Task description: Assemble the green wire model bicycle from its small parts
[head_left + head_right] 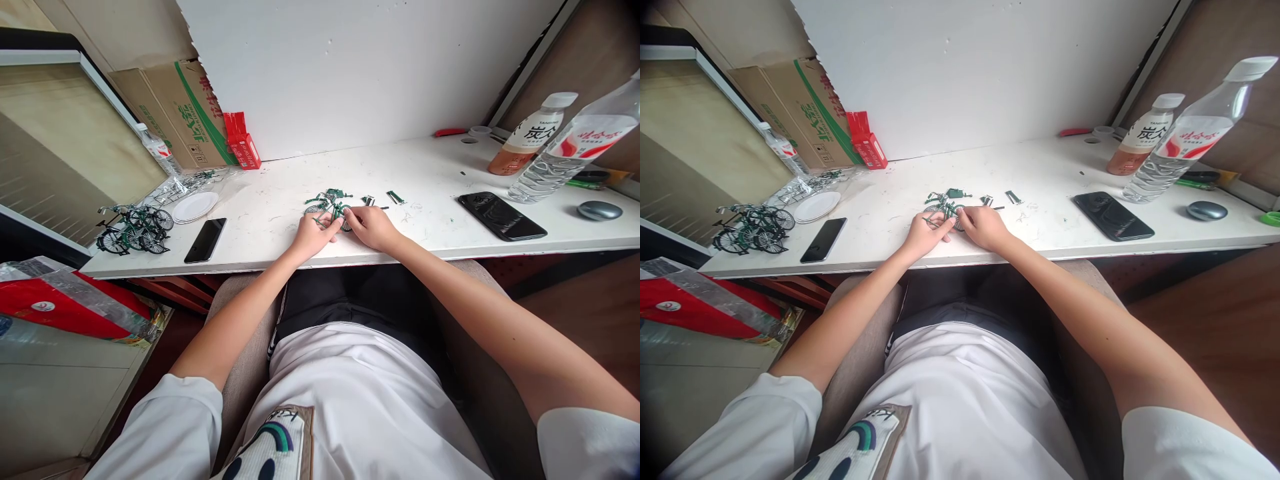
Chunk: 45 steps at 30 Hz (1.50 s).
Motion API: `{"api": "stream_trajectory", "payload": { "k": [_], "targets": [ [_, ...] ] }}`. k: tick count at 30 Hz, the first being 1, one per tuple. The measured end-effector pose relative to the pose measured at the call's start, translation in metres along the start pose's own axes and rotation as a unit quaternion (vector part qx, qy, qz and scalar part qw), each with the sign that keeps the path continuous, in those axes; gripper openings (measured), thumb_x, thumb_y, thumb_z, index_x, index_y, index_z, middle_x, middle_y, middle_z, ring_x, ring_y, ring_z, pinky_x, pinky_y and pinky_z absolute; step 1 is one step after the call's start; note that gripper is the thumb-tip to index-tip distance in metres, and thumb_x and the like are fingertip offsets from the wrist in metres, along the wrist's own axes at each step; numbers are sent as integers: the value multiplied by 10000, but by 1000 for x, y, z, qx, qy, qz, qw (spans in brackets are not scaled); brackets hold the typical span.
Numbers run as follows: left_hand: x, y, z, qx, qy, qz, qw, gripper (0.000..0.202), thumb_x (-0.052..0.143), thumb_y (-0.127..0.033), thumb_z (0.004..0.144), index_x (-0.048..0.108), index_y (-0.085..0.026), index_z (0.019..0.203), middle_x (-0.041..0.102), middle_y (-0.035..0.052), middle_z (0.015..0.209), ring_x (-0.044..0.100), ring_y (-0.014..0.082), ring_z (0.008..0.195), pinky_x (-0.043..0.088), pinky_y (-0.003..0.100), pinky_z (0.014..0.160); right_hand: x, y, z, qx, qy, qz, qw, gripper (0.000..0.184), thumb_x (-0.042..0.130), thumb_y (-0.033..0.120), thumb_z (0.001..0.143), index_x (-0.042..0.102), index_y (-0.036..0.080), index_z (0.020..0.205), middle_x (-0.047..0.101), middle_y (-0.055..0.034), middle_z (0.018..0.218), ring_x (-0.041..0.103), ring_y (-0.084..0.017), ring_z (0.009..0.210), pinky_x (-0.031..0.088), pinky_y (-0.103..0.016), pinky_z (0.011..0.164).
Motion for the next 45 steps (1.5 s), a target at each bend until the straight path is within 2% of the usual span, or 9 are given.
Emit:
{"api": "stream_trajectory", "payload": {
  "k": [18,32,39,45],
  "targets": [
    [0,-1,0,-6,0,-1,1000,349,803,-345,995,639,-175,738,809,57,785,773,154,612,532,221,580,1,-2,1,-12,-6,8,1000,545,332,550,1161,411,242,719,530,-39,615,417,-186,585,288,-371,662],
    [1,-2,0,3,2,-13,1000,364,811,-354,987,624,-181,725,792,47,763,779,160,616,537,221,581,0,0,1,-6,-4,11,1000,520,340,530,1150,389,249,715,503,-31,613,392,-186,582,281,-370,668],
    [1,0,0,5,3,-10,1000,386,831,-408,979,626,-187,738,789,46,762,783,168,628,536,226,580,-1,1,1,0,1,3,1000,534,326,540,1151,409,248,712,525,-41,620,414,-194,595,292,-375,669],
    [1,-2,0,-1,5,-11,1000,391,831,-395,983,621,-184,729,785,45,767,783,169,631,546,232,589,-1,1,1,2,1,0,1000,557,321,564,1156,425,247,709,546,-48,622,431,-197,601,295,-376,667]
  ]
}}
Point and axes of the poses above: each hand's wrist, its own z-axis towards the middle knuckle, its own x-axis out of the palm, y = z × x, the point moved 4 cm from there along z, towards the middle knuckle
